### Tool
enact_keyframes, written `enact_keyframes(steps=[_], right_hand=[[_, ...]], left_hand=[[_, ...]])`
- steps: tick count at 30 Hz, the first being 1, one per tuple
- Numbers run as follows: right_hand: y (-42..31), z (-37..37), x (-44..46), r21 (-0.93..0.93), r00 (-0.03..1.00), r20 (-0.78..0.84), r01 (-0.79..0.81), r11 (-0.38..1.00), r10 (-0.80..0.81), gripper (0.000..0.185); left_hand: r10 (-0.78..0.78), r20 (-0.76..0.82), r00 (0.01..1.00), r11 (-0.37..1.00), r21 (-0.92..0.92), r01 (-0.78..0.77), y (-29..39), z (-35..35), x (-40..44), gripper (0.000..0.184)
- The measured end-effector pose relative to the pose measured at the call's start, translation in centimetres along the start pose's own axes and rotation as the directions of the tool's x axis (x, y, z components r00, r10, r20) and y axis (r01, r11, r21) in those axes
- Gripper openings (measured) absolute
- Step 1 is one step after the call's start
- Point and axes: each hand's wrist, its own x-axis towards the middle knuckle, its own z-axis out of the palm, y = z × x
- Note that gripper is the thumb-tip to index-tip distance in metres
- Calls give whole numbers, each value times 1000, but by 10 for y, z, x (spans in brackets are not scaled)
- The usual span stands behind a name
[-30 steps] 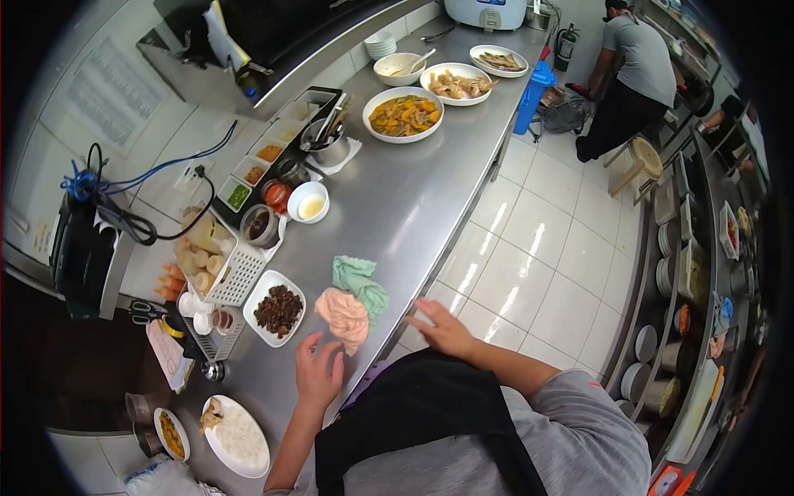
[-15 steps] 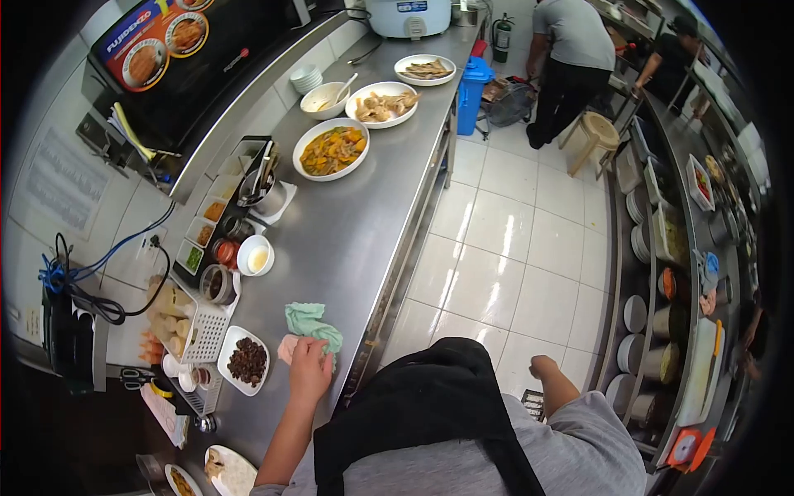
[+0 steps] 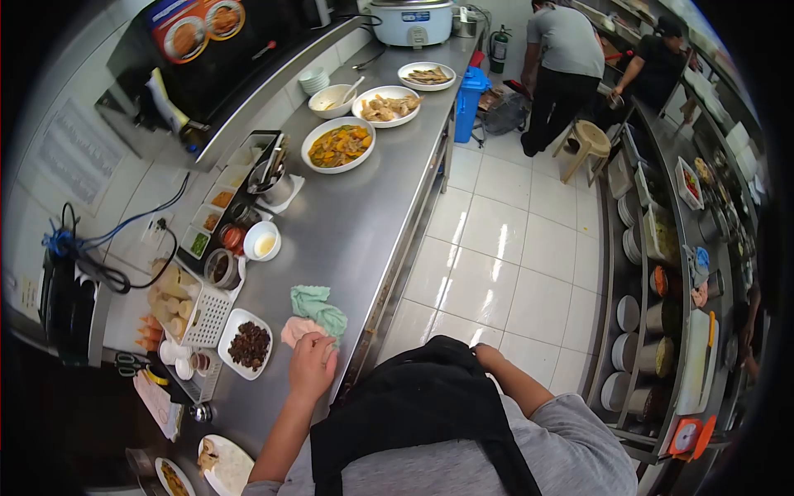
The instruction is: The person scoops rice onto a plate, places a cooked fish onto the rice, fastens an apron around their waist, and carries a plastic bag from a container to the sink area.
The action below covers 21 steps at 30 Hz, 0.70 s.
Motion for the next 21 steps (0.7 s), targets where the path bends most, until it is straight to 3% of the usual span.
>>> enact_keyframes(steps=[3, 9, 12, 14, 21], right_hand=[[18, 10, -15, -114, 974, -132, -198, 974, 182, 29], [52, 55, -31, -319, 936, 30, -323, 891, 350, 27], [39, 76, -36, -422, 934, 123, -257, 870, 335, 25], [8, 90, -50, -325, 973, 67, -188, 927, 221, 27], [-110, 111, -54, -251, 996, 70, 77, 965, -62, 29]], left_hand=[[-52, -11, 999, 998, -23, 52, -11, -15, -30, 23], [-140, -85, 987, 990, -15, 139, -26, -47, -104, 22], [-221, -109, 969, 975, -34, 219, -35, -58, -152, 22], [-267, -118, 956, 964, -45, 264, -38, -63, -189, 22], [-403, -81, 912, 909, -151, 388, -48, -62, -273, 20]])
